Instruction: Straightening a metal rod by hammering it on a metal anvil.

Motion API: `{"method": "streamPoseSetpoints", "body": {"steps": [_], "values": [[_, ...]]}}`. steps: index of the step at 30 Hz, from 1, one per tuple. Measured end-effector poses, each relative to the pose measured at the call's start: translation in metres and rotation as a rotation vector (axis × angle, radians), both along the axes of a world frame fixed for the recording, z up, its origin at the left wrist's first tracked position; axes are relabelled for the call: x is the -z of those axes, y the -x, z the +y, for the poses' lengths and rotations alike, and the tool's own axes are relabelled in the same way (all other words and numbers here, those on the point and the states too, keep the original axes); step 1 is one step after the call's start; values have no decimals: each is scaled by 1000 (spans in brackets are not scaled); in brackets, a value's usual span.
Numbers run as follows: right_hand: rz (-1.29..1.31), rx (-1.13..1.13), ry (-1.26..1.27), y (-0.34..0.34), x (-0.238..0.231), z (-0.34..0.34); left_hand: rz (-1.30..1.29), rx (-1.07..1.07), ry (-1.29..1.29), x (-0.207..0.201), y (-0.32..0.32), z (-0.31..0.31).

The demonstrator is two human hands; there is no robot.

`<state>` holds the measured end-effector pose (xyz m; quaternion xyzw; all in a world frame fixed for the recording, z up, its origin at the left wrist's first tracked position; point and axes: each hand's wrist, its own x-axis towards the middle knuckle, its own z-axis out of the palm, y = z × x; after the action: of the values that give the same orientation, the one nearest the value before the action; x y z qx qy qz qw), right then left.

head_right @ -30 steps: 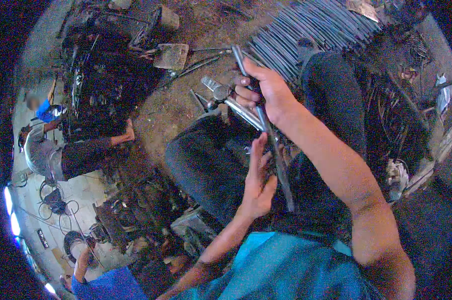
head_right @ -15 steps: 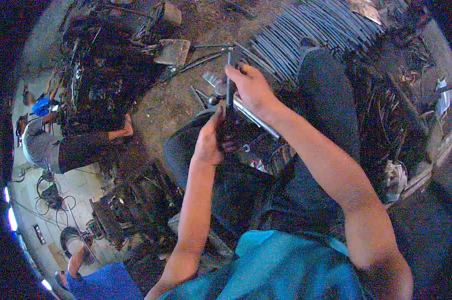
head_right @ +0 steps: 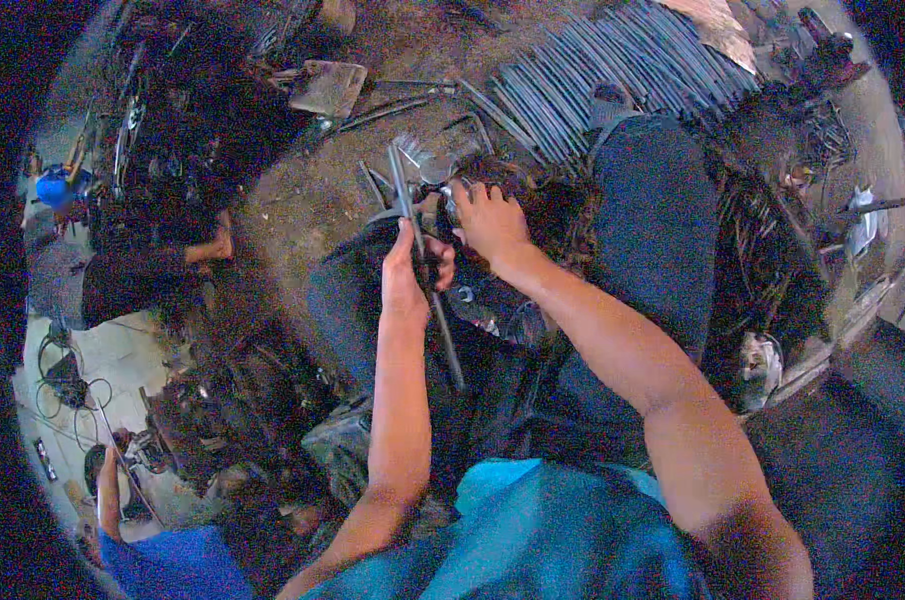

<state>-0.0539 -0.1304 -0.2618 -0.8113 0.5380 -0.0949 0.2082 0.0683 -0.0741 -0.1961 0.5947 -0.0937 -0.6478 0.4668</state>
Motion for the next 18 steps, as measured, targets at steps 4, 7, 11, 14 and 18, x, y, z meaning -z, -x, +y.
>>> {"method": "streamPoseSetpoints", "body": {"steps": [4,7,11,14,18], "values": [[9,57,-117,-13,14,-14,164,-16,88,18,-2,4],[48,5,-104,-18,10,-12,282,-98,45,18,-9,8],[79,-14,-172,-20,-6,-15,319,-228,-9,24,-20,11],[3,63,-215,-6,-14,-21,306,-296,-8,25,-19,13],[-342,263,-178,22,17,-32,290,-208,3,27,-7,16]]}}
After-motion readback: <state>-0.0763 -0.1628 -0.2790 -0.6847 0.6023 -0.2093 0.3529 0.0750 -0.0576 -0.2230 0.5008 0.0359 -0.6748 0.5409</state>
